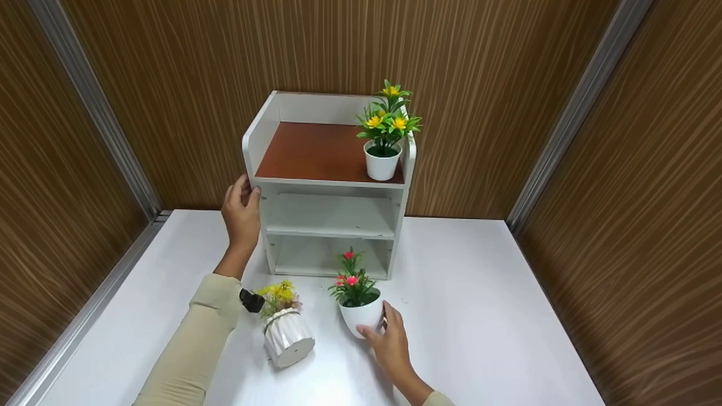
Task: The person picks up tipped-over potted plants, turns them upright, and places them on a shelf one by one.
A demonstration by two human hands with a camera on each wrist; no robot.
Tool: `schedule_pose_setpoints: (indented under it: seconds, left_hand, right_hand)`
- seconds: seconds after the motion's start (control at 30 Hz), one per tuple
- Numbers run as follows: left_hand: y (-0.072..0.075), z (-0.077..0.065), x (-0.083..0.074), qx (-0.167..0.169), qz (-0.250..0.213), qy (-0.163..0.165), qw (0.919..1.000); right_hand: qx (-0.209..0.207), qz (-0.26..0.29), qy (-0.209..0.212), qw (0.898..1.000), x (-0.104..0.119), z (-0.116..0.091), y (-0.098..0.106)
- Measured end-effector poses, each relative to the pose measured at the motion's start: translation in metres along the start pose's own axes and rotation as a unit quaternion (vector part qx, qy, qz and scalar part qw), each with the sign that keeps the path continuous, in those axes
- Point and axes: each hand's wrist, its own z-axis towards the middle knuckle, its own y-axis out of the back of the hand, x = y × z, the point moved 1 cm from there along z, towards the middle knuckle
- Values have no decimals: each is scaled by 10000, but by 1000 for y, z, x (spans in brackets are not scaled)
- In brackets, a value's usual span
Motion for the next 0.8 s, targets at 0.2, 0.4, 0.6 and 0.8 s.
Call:
schedule_pose_setpoints:
  seconds: [0.2, 0.4, 0.6, 0.8]
  left_hand:
    - [0, -1, 1, -30, 6, 5, 10000]
    - [-1, 0, 1, -43, 35, -32, 10000]
    - [0, -1, 2, -36, 34, 1, 10000]
    - [0, 0, 3, -22, 92, 4, 10000]
  right_hand:
    - [253, 252, -118, 9993, -5, -2, 5]
    - [273, 431, -163, 9986, -8, -2, 6]
    - [216, 607, -127, 9978, -8, 0, 1]
    - [150, 575, -46, 9982, -8, 5, -3]
